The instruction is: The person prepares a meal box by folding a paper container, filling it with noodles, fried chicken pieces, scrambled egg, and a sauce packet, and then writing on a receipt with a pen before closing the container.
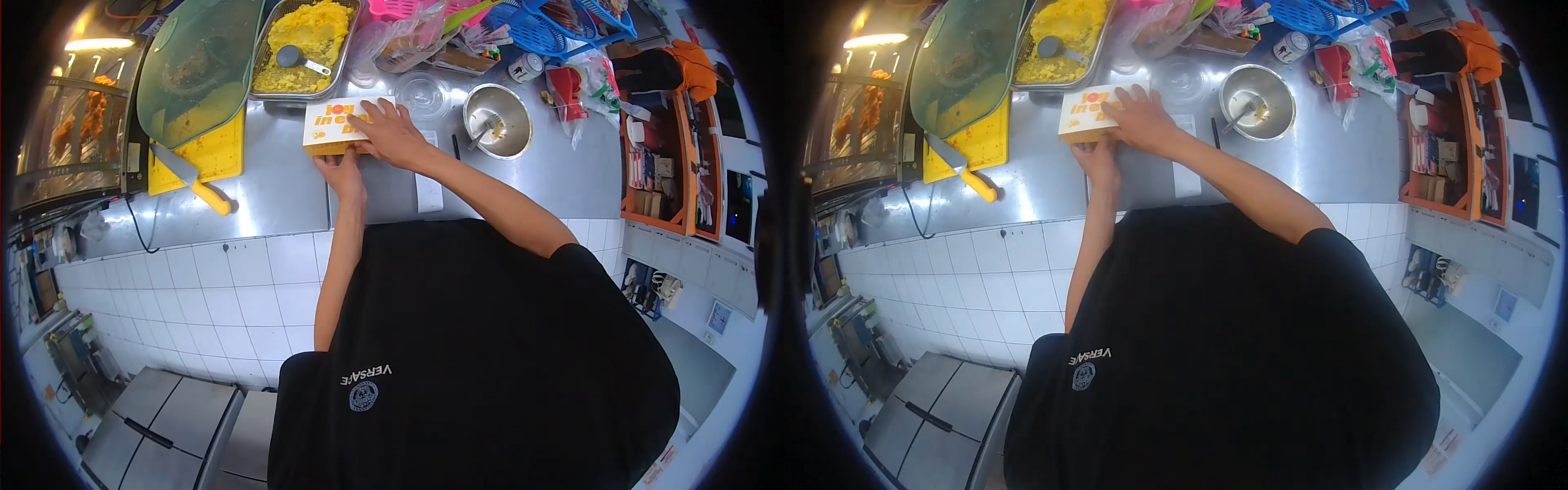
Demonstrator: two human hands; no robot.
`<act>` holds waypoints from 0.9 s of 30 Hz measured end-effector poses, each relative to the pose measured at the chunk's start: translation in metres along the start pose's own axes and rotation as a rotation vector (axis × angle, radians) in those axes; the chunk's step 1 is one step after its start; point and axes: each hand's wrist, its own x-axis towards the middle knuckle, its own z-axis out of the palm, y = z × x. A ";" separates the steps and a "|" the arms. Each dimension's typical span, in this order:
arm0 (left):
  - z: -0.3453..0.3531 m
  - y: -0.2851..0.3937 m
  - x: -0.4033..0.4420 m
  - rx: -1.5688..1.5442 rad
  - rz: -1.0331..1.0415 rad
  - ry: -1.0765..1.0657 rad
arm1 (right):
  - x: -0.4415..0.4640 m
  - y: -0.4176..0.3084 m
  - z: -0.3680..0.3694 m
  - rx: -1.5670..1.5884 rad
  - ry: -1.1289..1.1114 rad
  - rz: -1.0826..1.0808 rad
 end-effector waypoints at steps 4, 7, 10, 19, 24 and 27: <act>0.003 0.003 0.002 0.019 -0.007 0.033 | -0.001 -0.004 -0.003 0.006 -0.016 0.020; 0.006 0.005 0.003 0.077 -0.053 0.087 | -0.001 -0.004 -0.001 0.014 -0.004 0.021; 0.011 0.008 0.006 0.083 -0.069 0.120 | -0.002 -0.004 0.002 0.005 0.009 0.026; 0.002 0.006 0.003 0.025 -0.115 0.033 | -0.005 -0.002 0.012 -0.020 0.071 0.017; -0.001 0.002 0.002 -0.022 -0.108 0.028 | -0.009 -0.007 0.022 -0.110 0.156 0.022; 0.000 0.000 0.003 -0.028 -0.071 0.023 | -0.010 -0.007 0.029 -0.157 0.181 0.022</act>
